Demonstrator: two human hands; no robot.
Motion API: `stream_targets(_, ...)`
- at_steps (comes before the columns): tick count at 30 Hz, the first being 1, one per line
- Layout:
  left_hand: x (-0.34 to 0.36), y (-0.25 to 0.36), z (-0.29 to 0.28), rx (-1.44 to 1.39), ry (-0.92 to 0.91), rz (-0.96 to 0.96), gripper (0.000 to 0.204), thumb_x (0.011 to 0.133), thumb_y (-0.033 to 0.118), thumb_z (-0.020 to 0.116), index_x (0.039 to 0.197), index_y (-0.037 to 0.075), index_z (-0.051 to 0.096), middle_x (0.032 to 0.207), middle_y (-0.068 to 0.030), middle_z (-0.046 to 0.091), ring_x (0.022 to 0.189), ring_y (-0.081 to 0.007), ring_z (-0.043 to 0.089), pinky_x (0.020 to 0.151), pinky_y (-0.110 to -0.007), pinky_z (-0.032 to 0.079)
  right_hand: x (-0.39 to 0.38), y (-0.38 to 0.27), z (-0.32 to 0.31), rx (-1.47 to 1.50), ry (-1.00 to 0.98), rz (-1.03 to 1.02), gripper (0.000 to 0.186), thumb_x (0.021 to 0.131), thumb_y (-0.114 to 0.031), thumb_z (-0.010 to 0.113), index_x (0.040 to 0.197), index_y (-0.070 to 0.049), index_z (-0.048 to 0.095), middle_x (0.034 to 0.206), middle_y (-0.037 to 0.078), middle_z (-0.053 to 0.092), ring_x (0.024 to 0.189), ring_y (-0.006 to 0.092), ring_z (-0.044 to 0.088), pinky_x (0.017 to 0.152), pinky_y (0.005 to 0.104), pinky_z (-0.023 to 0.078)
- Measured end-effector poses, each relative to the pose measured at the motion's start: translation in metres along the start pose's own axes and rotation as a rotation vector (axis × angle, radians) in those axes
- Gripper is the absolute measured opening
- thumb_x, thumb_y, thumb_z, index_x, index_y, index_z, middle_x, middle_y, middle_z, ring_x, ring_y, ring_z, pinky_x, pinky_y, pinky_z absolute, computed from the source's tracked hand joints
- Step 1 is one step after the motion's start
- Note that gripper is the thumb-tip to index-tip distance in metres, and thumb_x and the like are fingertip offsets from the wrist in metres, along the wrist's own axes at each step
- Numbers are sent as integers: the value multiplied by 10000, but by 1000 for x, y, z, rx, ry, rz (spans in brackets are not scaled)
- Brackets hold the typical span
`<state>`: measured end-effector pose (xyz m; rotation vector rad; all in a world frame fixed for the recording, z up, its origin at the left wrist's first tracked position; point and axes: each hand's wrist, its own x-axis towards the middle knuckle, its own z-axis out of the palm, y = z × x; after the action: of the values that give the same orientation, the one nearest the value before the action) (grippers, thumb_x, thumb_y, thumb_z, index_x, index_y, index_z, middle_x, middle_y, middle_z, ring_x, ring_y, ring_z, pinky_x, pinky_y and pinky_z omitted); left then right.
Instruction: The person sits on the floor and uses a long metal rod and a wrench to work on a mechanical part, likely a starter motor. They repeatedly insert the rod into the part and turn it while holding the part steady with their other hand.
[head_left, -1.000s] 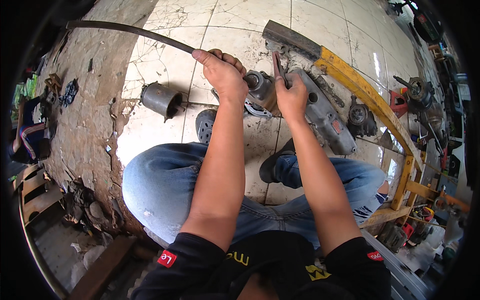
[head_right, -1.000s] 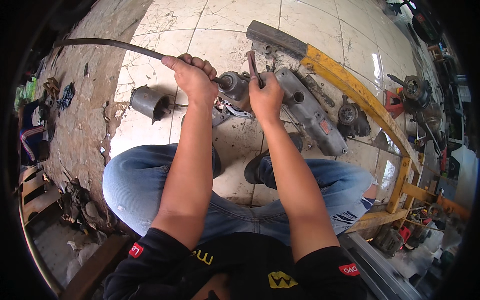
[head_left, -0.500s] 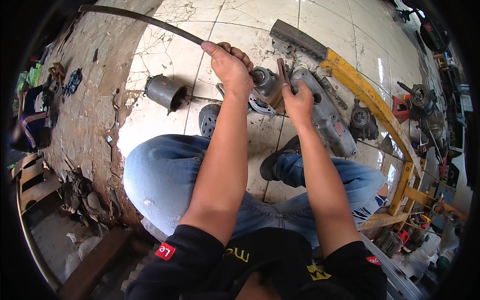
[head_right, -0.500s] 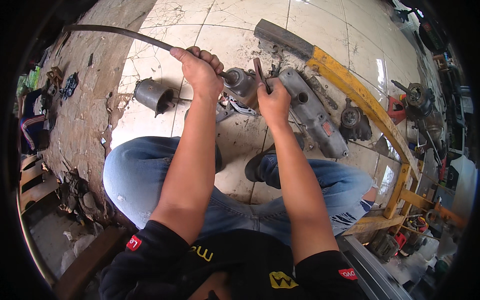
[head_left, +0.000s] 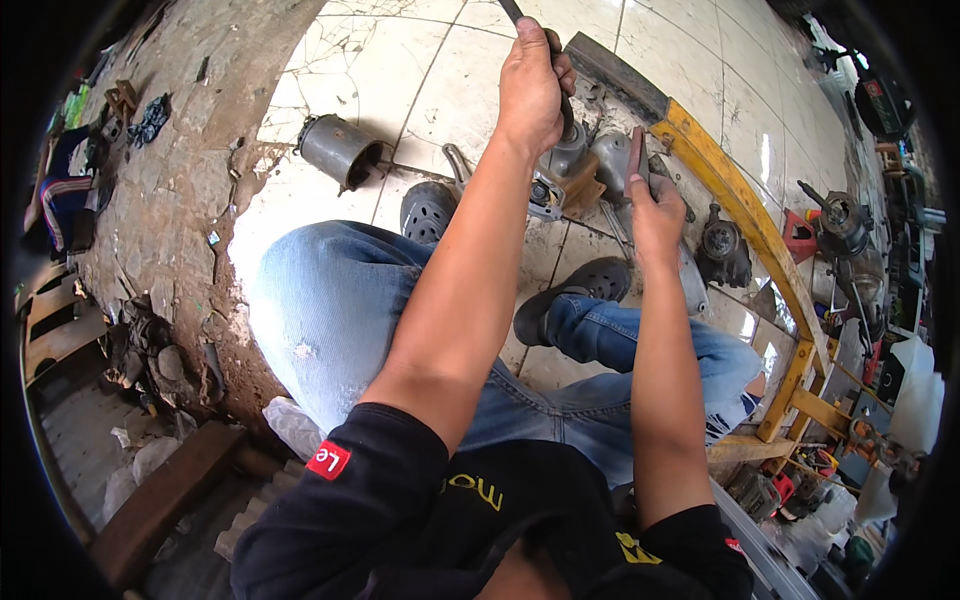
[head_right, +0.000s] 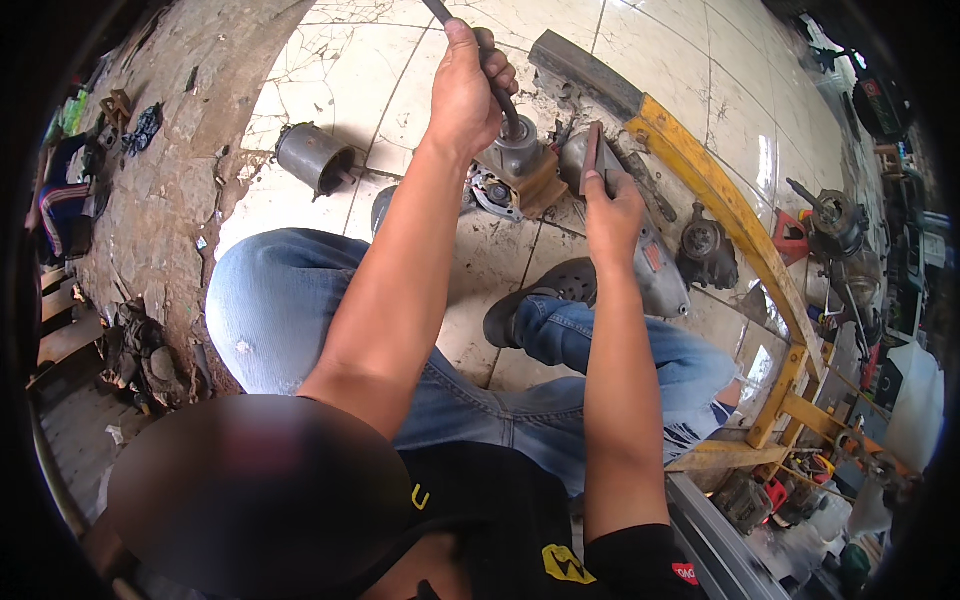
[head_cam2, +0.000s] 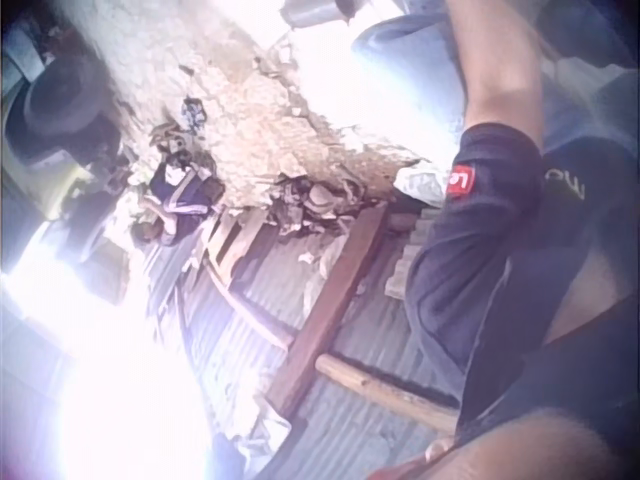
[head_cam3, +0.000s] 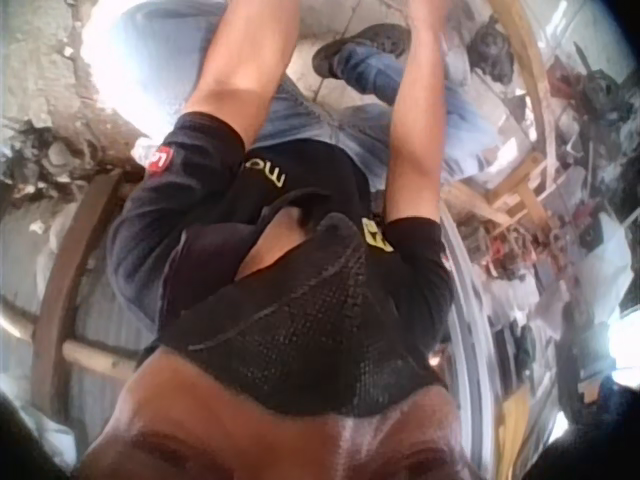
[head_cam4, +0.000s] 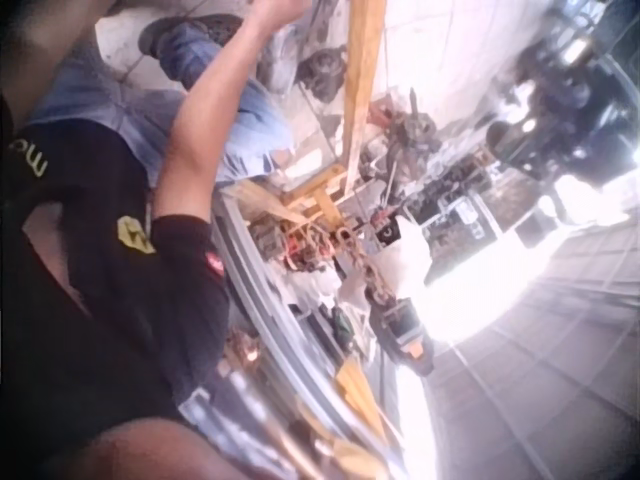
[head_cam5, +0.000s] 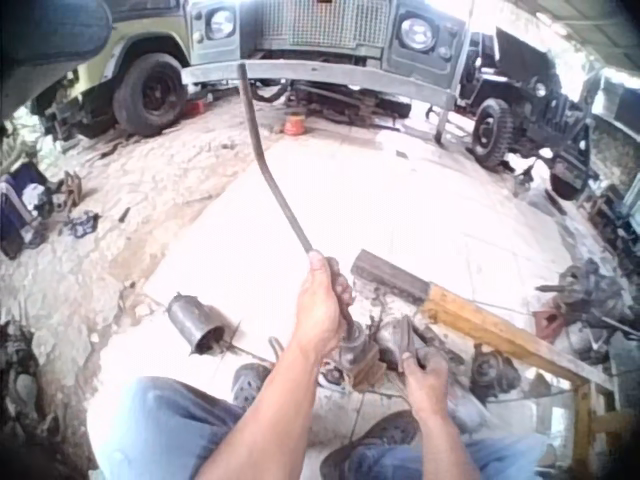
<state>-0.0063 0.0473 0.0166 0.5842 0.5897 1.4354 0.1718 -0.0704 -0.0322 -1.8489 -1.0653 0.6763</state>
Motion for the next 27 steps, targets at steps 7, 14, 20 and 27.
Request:
stream_targets(7,-2,5,41,-60,280,225,515,971,603,371,675,181,382,527,45,250,434,-100,263,420,-232,252,-14,21,-40,130,42,146,246,881,-186,630,929,54,646,773,58,625,700,138,525,655,304,427)
stream_targets(14,-21,16,44,-23,419,373,484,991,579,322,945,105,407,746,10,389,666,-114,353,654,-238,370,-23,14,-32,61,49,52,261,856,-207,639,851,54,632,713,81,606,648,153,518,625,319,426)
stream_targets(20,-29,-7,26,59,436,292,501,975,610,333,952,115,403,775,11,391,693,-109,338,690,-235,365,-28,25,-10,143,-33,138,234,884,-207,629,920,23,639,752,36,596,619,104,516,569,271,408)
stream_targets(27,-29,-6,10,107,461,233,485,987,598,299,917,125,384,744,9,387,692,-123,351,665,-276,386,-28,29,28,636,-195,496,232,923,-215,622,1053,-24,605,923,64,634,836,152,618,701,296,498)
